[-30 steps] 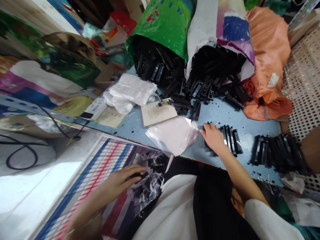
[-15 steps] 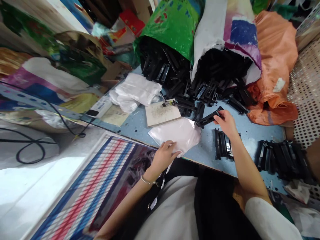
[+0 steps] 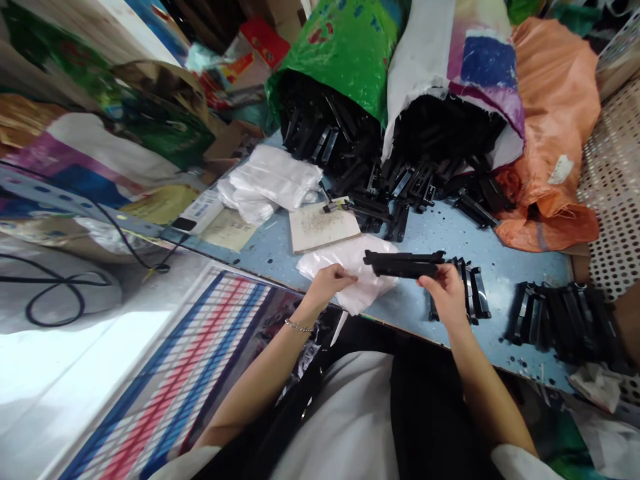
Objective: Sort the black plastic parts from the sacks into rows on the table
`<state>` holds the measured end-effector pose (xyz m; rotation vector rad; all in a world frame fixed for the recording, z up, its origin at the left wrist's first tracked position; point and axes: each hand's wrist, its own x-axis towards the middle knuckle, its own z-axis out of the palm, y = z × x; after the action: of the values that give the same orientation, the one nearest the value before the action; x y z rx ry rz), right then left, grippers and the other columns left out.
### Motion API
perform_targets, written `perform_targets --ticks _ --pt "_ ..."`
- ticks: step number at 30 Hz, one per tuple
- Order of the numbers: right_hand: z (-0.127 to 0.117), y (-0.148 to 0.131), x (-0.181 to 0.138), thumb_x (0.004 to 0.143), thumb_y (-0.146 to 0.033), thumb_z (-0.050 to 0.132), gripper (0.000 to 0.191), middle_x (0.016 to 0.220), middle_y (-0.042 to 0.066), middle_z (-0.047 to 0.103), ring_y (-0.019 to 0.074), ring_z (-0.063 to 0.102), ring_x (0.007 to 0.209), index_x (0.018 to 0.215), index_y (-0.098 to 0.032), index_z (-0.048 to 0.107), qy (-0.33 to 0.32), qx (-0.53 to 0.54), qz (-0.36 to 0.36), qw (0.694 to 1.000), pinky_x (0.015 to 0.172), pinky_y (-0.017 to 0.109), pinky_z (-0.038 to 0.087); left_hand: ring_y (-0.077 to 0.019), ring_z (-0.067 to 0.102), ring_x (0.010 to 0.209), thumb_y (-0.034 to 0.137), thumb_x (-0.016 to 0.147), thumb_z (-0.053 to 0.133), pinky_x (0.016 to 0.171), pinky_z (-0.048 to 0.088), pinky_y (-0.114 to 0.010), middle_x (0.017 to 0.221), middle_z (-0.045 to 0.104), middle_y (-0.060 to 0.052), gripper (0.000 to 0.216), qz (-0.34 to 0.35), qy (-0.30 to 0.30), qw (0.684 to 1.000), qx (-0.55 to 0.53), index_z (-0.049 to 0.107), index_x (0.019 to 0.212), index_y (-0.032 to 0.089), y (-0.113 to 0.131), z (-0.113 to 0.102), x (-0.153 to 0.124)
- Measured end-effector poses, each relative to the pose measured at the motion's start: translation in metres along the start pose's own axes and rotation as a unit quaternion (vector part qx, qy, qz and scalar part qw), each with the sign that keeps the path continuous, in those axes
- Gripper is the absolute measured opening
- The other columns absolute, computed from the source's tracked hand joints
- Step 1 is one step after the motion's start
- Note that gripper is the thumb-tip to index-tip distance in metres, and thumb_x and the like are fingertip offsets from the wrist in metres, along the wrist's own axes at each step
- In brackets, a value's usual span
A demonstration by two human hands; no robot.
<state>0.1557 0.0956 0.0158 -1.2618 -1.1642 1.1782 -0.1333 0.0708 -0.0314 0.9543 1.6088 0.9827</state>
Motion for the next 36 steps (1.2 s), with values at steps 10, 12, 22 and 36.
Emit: perform_targets --ticks 10,12,22,36 --pt "0.009 0.022 -0.036 0.077 -0.048 0.076 0.039 0.086 0.002 0.067 0.0164 0.060 0.070 0.099 -0.020 0.060 0.003 -0.193 -0.037 0.981 0.066 0.032 0.051 -0.0148 0.065 0.066 0.017 0.079 0.060 0.069 0.055 -0.028 0.074 0.069 -0.001 0.007 0.116 0.025 0.991 0.064 0.065 0.085 0.018 -0.002 0.014 0.000" --pt "0.014 0.026 -0.036 0.078 -0.049 0.074 0.039 0.086 0.002 0.067 0.0163 0.060 0.069 0.100 -0.020 0.059 0.002 -0.190 -0.042 0.981 0.065 0.031 0.051 -0.0162 0.068 0.079 0.007 0.079 0.054 0.079 0.056 -0.030 0.083 0.071 -0.003 0.017 0.208 0.033 0.965 0.158 0.066 0.082 0.018 -0.005 0.015 -0.003" --pt "0.014 0.030 -0.040 0.078 -0.048 0.074 0.037 0.078 -0.001 0.063 0.0150 0.055 0.066 0.099 -0.021 0.059 0.012 -0.184 -0.032 0.982 0.063 0.029 0.048 -0.0233 0.061 0.122 0.004 0.085 0.045 0.106 0.052 -0.037 0.135 0.059 -0.014 0.051 0.294 0.031 0.904 0.310 0.061 0.132 0.015 -0.009 -0.001 -0.006" --pt "0.075 0.071 -0.056 0.086 -0.039 0.060 0.014 0.102 0.009 0.067 0.0290 0.063 0.104 0.093 -0.027 0.063 -0.082 -0.150 -0.155 0.973 0.095 0.051 0.050 -0.0144 0.068 0.085 0.014 0.083 0.062 0.082 0.060 -0.031 0.154 0.042 -0.016 0.074 0.299 -0.101 0.938 0.144 0.038 0.152 0.024 0.035 0.055 -0.076"
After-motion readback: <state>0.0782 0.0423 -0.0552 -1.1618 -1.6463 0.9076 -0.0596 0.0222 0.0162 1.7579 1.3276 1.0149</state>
